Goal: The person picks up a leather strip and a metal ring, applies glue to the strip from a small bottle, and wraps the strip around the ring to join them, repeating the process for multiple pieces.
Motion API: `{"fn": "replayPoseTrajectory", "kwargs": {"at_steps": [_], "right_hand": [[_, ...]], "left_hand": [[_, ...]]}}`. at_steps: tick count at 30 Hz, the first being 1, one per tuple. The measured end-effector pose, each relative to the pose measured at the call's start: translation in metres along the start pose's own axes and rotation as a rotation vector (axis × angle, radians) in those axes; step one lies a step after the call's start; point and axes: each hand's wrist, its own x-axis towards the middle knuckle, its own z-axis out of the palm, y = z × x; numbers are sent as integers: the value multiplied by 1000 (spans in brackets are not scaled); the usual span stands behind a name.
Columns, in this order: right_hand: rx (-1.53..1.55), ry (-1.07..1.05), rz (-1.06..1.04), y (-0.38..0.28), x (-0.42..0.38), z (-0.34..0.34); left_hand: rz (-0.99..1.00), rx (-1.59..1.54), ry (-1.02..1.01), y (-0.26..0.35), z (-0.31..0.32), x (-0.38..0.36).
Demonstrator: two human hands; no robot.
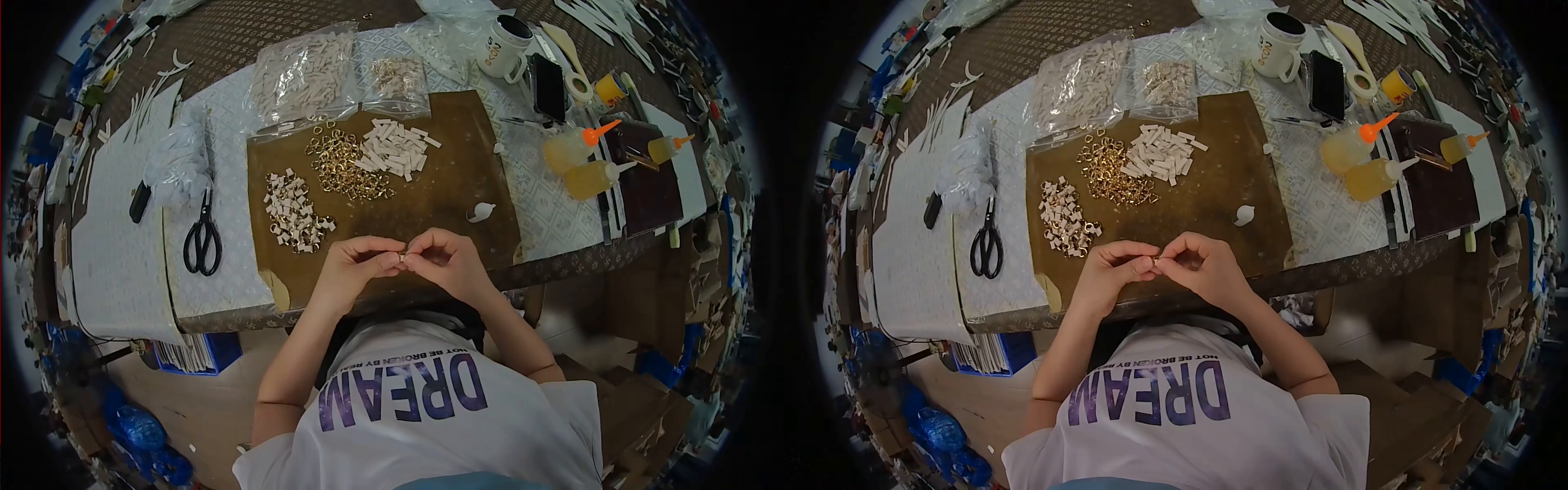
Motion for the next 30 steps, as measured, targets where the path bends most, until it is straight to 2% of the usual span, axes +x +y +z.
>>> {"fn": "replayPoseTrajectory", "kwargs": {"at_steps": [4,11,14,16,17,20,24,27,30], "right_hand": [[113,-13,-56,6,2,1],[124,31,-65,1,-3,-1],[41,238,-185,9,-12,-6],[-110,533,-477,27,-19,-16],[-119,625,-522,34,-16,-23],[-577,903,-541,35,-10,-38],[-302,624,-312,42,1,-54],[-11,548,-339,37,-1,-45],[-9,363,-395,15,-12,-34]], "left_hand": [[29,-46,-35,-3,0,1],[122,78,14,-9,4,4],[76,-27,47,-9,4,8],[31,-136,62,-8,2,13],[10,-171,65,-8,1,14],[-49,-244,74,-6,-1,16],[-83,-264,61,-3,1,15],[-70,-259,59,-1,3,14],[-46,-243,65,-2,4,12]]}}
